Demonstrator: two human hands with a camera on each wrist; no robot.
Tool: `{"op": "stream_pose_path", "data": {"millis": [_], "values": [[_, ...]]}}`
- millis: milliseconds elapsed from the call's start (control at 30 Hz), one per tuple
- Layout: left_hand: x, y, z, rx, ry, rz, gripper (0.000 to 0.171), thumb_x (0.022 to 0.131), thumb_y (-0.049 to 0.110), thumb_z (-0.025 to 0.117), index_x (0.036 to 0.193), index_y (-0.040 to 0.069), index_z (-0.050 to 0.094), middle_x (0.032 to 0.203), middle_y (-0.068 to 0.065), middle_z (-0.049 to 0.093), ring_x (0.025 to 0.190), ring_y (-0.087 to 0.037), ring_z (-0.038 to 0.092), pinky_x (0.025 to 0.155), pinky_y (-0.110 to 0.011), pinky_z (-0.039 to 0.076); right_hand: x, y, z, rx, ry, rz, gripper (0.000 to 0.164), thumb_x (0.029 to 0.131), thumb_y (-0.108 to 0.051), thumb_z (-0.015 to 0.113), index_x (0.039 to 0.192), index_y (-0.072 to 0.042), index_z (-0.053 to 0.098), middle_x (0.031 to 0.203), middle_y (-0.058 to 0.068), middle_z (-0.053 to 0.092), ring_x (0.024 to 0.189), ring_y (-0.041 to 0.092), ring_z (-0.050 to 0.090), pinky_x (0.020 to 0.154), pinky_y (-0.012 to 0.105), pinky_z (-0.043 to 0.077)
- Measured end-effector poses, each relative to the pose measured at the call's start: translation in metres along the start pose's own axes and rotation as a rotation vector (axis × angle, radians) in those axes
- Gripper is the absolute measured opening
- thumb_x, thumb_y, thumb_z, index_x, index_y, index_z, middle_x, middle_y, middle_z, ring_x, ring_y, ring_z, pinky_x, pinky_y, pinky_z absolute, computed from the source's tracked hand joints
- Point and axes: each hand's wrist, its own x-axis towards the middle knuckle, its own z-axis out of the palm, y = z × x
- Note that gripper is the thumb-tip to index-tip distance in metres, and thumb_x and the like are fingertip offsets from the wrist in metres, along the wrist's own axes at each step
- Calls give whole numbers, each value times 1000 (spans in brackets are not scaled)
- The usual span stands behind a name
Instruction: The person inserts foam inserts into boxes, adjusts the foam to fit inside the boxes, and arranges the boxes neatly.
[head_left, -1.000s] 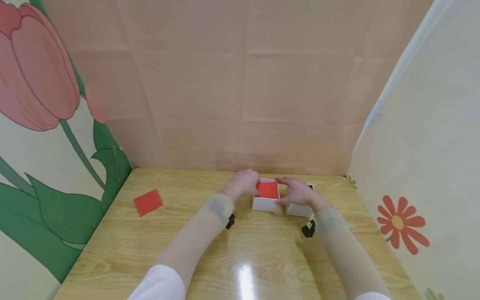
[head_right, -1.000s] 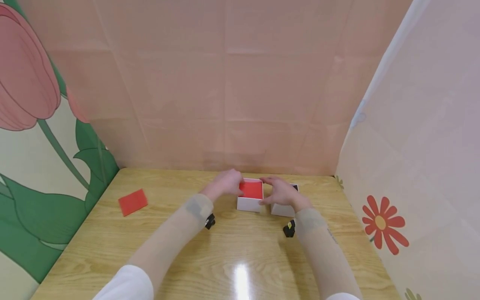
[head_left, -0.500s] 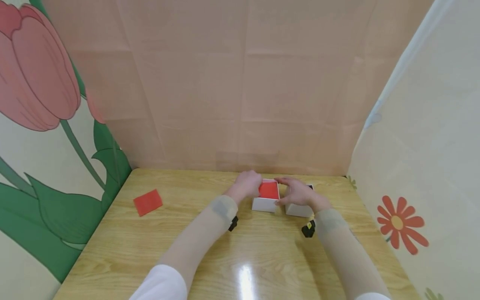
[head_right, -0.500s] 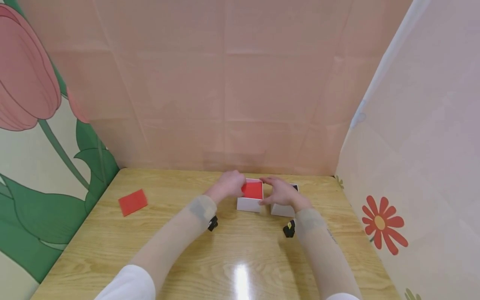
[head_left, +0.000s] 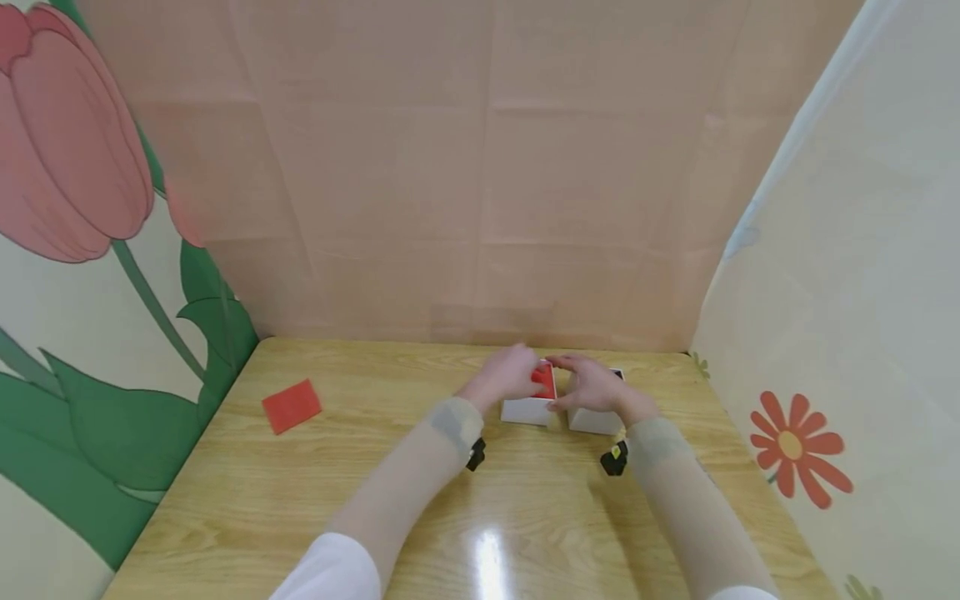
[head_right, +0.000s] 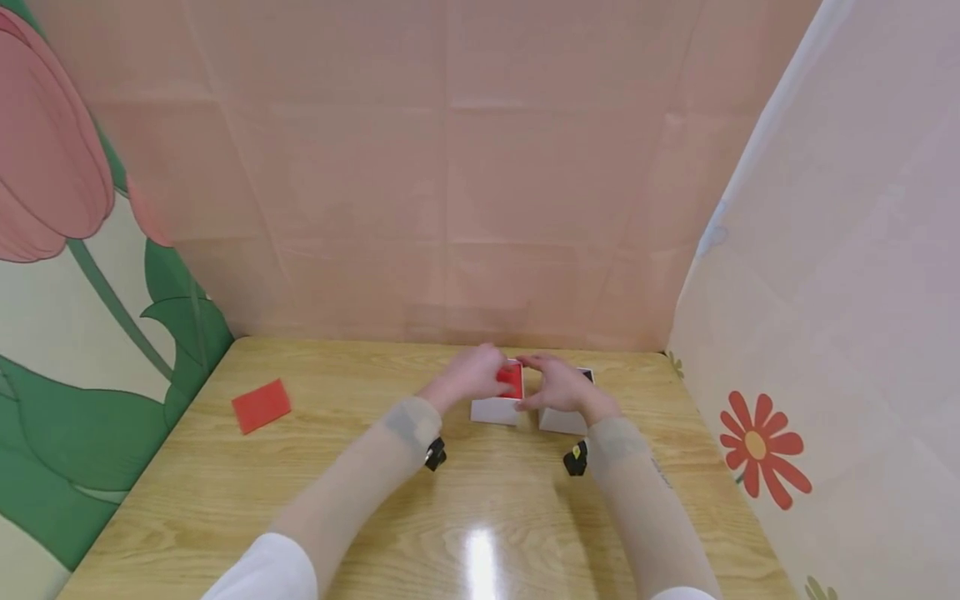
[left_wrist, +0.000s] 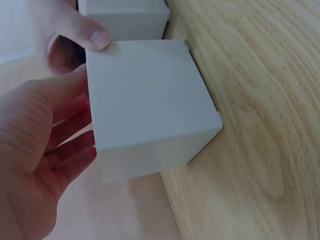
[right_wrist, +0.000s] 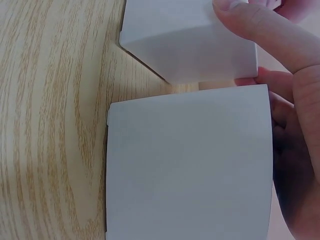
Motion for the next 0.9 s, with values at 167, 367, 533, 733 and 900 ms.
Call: {"op": "stream_pose_path", "data": {"millis": [167, 367, 533, 733, 900], "values": [[1, 1, 6, -44, 3, 41, 12, 98, 37, 81, 98, 24, 80, 83, 14, 66, 79, -7, 60, 69, -24, 49, 0, -2, 1, -28, 7, -9, 106, 79, -54, 93, 165, -16, 45, 165, 21, 43, 144, 42, 48, 114, 66, 40], [3, 3, 6, -44, 3, 86, 13, 98, 36, 82, 106, 26, 86, 99, 14, 74, 94, -7, 66, 81, -25, 53, -1, -4, -2, -31, 5, -6, 106, 80, -54, 92, 165, -15, 43, 166, 23, 40, 149, 46, 41, 115, 67, 38], [3, 4, 4, -55, -3, 86, 13, 98, 34, 81, 107, 26, 86, 99, 13, 74, 94, -7, 65, 80, -25, 52, -1, -5, -3, -25, 8, -14, 106, 81, -52, 93, 165, -14, 43, 166, 23, 39, 150, 46, 40, 115, 68, 37], [4, 5, 5, -58, -26, 46, 14, 97, 37, 83, 107, 28, 86, 102, 14, 75, 98, -7, 66, 80, -26, 54, -1, -4, -2, -18, 8, -10, 107, 79, -52, 94, 165, -13, 43, 166, 22, 40, 145, 44, 46, 115, 65, 39], [5, 6, 7, -52, -37, 24, 11, 97, 37, 82, 105, 30, 87, 102, 16, 74, 98, -7, 67, 79, -27, 54, 0, -5, 0, -9, 4, -5, 106, 80, -52, 93, 165, -13, 44, 166, 22, 40, 109, 34, 65, 113, 63, 41]]}}
